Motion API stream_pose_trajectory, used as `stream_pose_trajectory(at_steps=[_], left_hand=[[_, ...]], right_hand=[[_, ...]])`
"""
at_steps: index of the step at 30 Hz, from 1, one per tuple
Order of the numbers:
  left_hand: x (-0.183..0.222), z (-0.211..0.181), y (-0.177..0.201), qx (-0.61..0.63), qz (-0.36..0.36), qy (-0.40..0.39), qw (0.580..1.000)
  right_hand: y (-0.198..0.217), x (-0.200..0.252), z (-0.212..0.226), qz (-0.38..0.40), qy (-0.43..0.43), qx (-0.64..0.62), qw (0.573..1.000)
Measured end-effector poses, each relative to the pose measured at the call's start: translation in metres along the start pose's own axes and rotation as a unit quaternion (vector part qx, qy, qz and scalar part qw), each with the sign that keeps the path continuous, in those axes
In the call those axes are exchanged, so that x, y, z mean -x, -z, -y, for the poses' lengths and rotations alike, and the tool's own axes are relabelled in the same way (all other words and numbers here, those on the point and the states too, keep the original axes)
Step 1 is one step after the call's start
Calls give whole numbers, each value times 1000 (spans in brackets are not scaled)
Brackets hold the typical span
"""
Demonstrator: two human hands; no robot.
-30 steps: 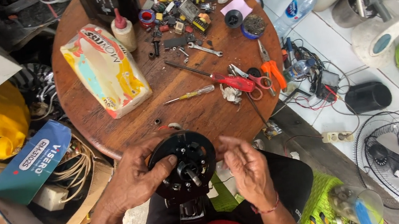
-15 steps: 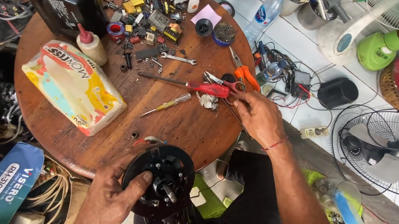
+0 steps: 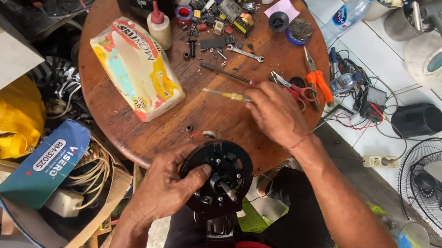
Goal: Attaching a plastic profile to a motor frame using a screwdriver and manual alignment.
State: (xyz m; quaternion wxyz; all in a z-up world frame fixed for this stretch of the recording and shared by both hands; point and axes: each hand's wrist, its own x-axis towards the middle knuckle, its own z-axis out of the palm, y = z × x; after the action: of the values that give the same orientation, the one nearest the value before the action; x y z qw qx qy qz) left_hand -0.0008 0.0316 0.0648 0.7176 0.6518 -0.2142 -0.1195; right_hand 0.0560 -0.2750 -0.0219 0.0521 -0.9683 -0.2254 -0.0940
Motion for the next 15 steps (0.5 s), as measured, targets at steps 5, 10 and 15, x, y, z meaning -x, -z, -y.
stream_pose_trajectory(at_steps=[5,10,15], left_hand=[[1,9,-1,3,11,8,1000],[0,9,1,-54,31,51,997],[-3,6,1,-108,57,54,991]], right_hand=[[105,34,40,-137,-154,-258,944],[156,69,75,-196,-127,-350,907],[168,81,100,-212,-140,-348,903]])
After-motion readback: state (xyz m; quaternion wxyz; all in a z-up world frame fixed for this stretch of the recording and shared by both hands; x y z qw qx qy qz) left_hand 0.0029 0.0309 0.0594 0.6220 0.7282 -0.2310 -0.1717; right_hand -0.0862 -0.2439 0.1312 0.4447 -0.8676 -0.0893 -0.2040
